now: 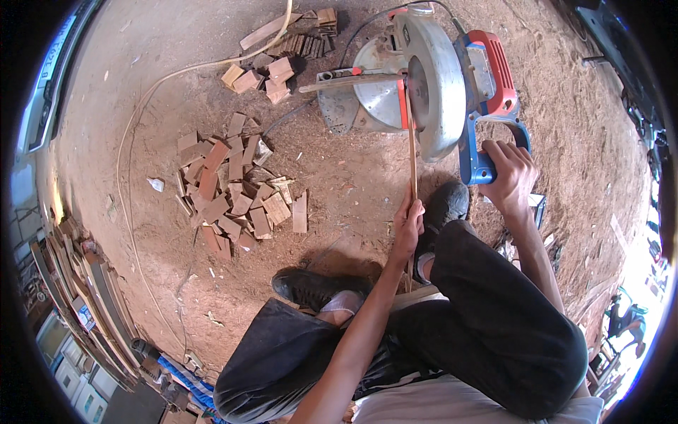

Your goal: The person positions a piece of wood against a miter saw, makes a cut, and then turns the wood to cut the other side of the end into a point.

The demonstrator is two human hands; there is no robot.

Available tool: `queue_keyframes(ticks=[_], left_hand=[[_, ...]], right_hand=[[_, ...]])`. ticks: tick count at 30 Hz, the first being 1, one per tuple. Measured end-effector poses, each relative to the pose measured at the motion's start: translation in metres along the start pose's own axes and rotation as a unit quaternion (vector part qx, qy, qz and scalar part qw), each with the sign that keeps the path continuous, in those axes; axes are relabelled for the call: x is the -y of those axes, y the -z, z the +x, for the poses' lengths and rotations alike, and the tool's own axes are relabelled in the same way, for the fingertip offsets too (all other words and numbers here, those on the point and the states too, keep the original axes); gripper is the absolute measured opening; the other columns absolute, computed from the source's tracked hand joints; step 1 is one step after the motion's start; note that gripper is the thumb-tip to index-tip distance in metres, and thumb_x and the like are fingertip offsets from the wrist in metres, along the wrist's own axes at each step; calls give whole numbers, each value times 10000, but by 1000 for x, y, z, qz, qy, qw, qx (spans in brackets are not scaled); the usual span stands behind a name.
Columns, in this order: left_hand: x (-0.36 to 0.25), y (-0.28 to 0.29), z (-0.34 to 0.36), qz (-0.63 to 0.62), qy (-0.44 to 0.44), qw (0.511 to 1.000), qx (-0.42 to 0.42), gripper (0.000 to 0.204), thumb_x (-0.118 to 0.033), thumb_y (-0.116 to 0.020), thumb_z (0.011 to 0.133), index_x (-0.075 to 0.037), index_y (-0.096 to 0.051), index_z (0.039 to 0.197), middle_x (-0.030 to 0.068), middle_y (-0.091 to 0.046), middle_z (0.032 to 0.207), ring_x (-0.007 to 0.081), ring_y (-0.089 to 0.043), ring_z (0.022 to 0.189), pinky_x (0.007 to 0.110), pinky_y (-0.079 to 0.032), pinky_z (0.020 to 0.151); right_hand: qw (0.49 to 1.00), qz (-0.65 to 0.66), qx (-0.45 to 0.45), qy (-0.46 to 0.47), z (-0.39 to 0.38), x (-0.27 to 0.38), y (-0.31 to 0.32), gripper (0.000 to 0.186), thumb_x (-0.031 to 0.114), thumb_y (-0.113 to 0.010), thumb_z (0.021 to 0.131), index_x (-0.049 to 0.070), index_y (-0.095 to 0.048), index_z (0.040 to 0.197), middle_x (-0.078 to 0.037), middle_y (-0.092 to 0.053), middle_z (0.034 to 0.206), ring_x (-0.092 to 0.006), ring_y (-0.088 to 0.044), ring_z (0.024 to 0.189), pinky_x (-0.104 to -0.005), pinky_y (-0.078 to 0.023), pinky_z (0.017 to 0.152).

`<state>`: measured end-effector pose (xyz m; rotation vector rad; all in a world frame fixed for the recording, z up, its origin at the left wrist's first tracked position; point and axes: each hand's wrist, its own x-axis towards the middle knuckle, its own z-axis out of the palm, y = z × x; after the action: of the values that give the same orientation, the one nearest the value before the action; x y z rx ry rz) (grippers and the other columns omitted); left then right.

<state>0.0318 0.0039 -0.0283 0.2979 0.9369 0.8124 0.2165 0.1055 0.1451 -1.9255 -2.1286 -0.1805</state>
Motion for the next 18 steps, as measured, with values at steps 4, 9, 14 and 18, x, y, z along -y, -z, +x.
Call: queue_keyframes(ticks=[4, 9, 14, 18], left_hand=[[-1, 1, -1, -1, -1, 1000, 1, 623, -186, -513, 1073, -114, -237, 1627, -77, -426, 795, -4, -334, 541, 168, -280, 453], [-1, -2, 0, 12, 9, 1000, -7, 621, -187, -506, 1076, -101, -231, 1627, -73, -436, 804, -2, -341, 545, 167, -283, 453], [0, 1, 0, 16, -3, 1000, -8, 616, -187, -501, 1078, -97, -232, 1626, -69, -441, 802, 0, -341, 540, 169, -286, 450], [-1, -2, 0, 13, -3, 1000, -6, 607, -182, -496, 1080, -100, -240, 1624, -69, -442, 793, 2, -338, 534, 170, -285, 447]], right_hand=[[1000, 2, -1, 1, -1, 0, -2, 162, 197, -774, 753, 118, -659, 835, -17, -635, 709, -183, -644, 651, -341, -445, 600], [1000, -11, -4, 6, -2, -1, -1, 156, 211, -764, 766, 120, -661, 839, -14, -635, 707, -182, -646, 643, -339, -449, 601], [1000, -7, -9, 6, -5, 0, -6, 137, 205, -750, 775, 122, -665, 843, -11, -638, 711, -177, -648, 640, -336, -454, 603], [1000, -3, -12, 3, -6, -2, -6, 141, 185, -752, 754, 121, -666, 845, -17, -622, 702, -183, -646, 648, -338, -453, 606]])
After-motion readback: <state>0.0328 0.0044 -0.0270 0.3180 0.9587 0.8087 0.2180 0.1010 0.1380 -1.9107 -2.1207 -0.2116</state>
